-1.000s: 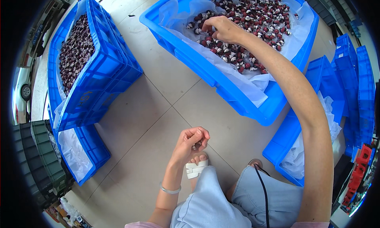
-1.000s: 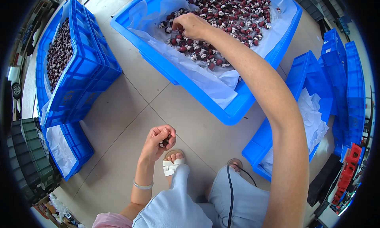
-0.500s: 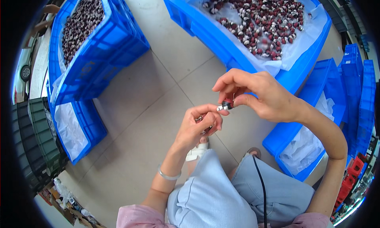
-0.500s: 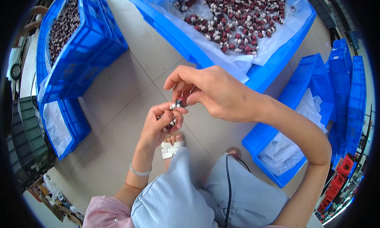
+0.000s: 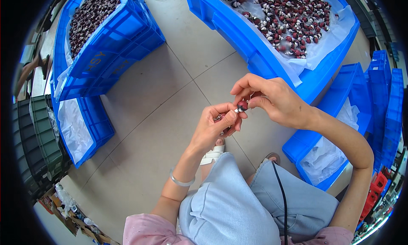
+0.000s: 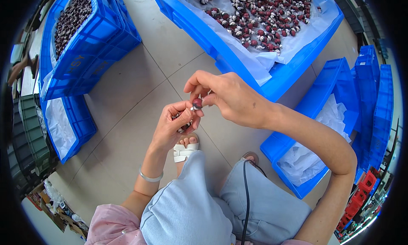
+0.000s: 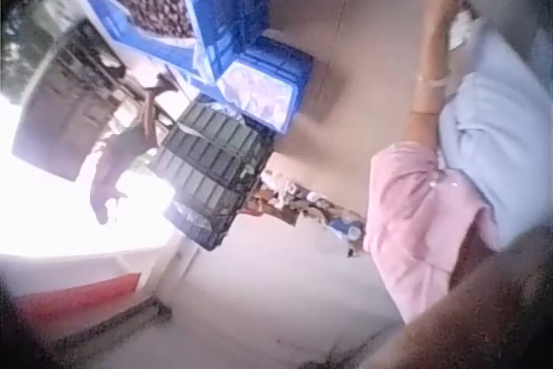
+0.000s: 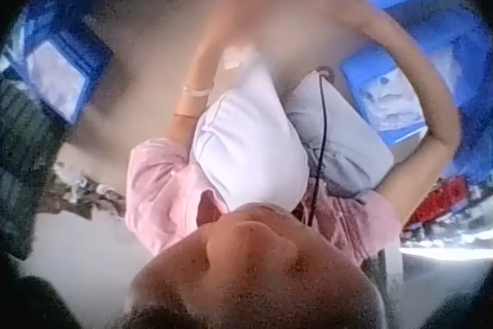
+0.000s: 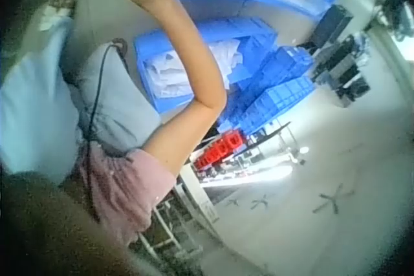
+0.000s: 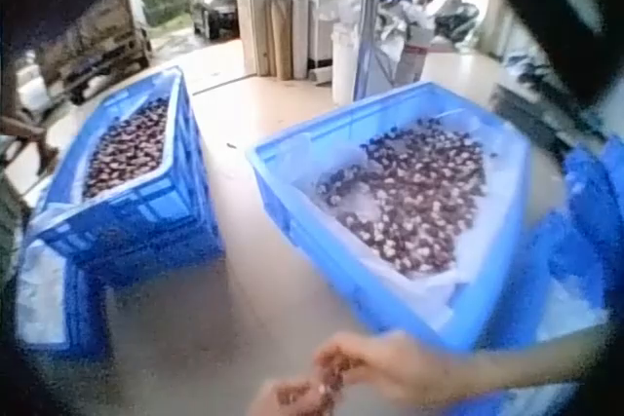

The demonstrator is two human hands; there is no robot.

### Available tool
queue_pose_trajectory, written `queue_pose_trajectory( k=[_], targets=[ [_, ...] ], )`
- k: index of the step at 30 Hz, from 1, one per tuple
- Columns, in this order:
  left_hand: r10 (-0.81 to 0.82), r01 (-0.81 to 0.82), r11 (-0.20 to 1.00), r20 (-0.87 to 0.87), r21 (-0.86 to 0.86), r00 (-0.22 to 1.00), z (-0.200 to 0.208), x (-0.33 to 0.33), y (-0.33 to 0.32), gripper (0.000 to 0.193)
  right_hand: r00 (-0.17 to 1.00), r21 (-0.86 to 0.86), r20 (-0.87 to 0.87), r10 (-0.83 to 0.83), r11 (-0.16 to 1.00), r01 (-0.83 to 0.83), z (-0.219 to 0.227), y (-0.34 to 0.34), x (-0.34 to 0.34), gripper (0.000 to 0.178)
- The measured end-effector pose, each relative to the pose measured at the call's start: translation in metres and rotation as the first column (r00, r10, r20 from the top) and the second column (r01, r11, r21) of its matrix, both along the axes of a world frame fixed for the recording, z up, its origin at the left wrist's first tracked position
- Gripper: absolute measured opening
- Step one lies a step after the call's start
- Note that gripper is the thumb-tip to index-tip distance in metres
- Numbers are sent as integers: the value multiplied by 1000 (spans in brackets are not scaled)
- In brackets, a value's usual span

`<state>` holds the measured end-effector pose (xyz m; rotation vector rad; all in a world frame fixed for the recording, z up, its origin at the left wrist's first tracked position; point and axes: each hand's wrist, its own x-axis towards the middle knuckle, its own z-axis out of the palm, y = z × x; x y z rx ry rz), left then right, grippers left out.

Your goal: The person assembles small parts by hand, possibly from a toy or small electronic device.

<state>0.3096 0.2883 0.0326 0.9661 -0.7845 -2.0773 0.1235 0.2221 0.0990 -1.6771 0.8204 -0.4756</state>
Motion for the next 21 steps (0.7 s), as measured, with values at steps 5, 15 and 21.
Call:
queue_pose_trajectory(
  k=[5, 15, 21],
  targets=[
    [5, -5, 1000, -109, 0, 994, -10, 0, 0, 36, 997, 98, -32, -71, 993, 73, -4, 2, 3, 15],
    [150, 195, 873, -628, 447, 764, -16, 3, -4, 23, 977, 240, -72, -202, 947, 213, -23, 2, 12, 20],
    [226, 251, 822, -697, 511, 681, -20, 5, -4, 22, 975, 242, -82, -208, 944, 222, -25, 2, 15, 21]
  ],
)
